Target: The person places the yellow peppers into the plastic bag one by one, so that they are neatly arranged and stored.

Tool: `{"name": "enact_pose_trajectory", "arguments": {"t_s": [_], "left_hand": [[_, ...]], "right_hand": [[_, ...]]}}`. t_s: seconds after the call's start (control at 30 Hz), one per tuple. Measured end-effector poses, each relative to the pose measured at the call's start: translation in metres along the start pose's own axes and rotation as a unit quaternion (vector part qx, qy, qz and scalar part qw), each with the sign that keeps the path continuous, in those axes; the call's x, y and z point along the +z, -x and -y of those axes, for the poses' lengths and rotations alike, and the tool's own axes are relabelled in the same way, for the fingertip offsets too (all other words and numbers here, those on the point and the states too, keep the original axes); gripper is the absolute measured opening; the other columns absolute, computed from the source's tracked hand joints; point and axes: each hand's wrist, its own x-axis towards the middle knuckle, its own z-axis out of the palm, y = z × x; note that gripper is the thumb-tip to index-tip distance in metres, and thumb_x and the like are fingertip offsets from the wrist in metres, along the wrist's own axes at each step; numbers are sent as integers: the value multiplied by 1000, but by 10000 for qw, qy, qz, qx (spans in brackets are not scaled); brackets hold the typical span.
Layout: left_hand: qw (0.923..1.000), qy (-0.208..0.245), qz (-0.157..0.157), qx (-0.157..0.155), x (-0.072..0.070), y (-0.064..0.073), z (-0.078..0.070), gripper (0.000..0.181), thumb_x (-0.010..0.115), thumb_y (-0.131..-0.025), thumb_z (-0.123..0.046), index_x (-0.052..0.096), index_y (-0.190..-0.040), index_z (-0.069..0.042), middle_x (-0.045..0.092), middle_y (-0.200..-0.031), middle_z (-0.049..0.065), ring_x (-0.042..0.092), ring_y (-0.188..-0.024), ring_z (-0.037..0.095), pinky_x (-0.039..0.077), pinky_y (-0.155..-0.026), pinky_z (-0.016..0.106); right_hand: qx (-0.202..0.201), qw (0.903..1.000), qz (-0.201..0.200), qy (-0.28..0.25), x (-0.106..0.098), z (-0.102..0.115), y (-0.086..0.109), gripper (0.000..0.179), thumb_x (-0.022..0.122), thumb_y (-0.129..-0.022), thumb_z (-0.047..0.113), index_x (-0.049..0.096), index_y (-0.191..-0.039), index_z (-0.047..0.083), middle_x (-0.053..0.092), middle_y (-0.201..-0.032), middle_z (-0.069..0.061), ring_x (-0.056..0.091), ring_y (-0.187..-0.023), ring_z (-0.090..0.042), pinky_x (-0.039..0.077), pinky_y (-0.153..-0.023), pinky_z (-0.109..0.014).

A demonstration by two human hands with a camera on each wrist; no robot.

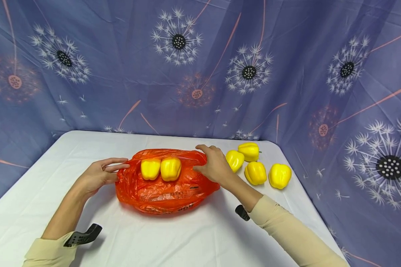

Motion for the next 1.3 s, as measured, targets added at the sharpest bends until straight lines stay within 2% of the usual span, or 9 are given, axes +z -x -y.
{"name": "enact_pose_trajectory", "arguments": {"t_s": [0.17, 0.3, 0.43, 0.6, 0.73, 1.1, 1.3], "left_hand": [[10000, -4, -6, -52, 0, 0, 0, 72, 51, -81, 12, 45, -151, -1, 59, -141, 22, 63, -78, 8, 55, -72, 27], [10000, 1, -15, -35, 1, 0, 0, 71, 51, -81, 12, 45, -151, -1, 60, -141, 22, 65, -81, 8, 56, -72, 27], [10000, 15, -16, 4, 1, 0, 1, 70, 51, -81, 12, 46, -150, 0, 60, -140, 22, 66, -84, 9, 56, -72, 27], [10000, 19, -8, 3, 1, 0, 1, 71, 51, -81, 12, 45, -150, 0, 60, -140, 22, 63, -79, 7, 54, -71, 26], [10000, -47, -39, -21, 1, 0, 0, 71, 51, -81, 11, 45, -151, -1, 59, -141, 22, 63, -81, 7, 54, -71, 26], [9999, -75, -73, -21, 1, -1, 1, 71, 52, -81, 12, 47, -150, -2, 60, -140, 21, 61, -81, 7, 52, -70, 27], [9999, -66, -103, -60, 1, -1, 1, 70, 52, -82, 11, 47, -150, -2, 60, -141, 21, 63, -83, 7, 53, -70, 27]], "right_hand": [[114, 9996, -244, 127, -10, -17, 7, 68, 87, -78, 26, 60, -139, 14, 69, -121, -17, 63, -110, -34, 54, -89, -51], [280, 9989, -361, 108, -18, -31, 12, 68, 86, -79, 26, 60, -140, 13, 69, -119, -18, 62, -109, -36, 53, -88, -52], [459, 9976, -493, 152, -25, -46, 16, 70, 86, -79, 25, 58, -141, 10, 67, -124, -22, 60, -112, -41, 49, -94, -57], [589, 9964, -602, 23, -30, -65, 21, 72, 85, -79, 23, 56, -143, 7, 63, -135, -22, 56, -121, -45, 41, -104, -62], [660, 9957, -651, 58, -31, -79, 24, 75, 86, -78, 21, 54, -144, 7, 64, -131, -27, 55, -120, -47, 39, -103, -64], [723, 9959, -501, 226, -23, -107, 25, 86, 89, -73, 21, 49, -147, 3, 59, -137, -31, 53, -123, -52, 36, -105, -66], [942, 9947, -325, 245, -17, -115, 21, 90, 90, -72, 20, 46, -149, 3, 55, -140, -33, 47, -128, -54, 29, -111, -66]]}}
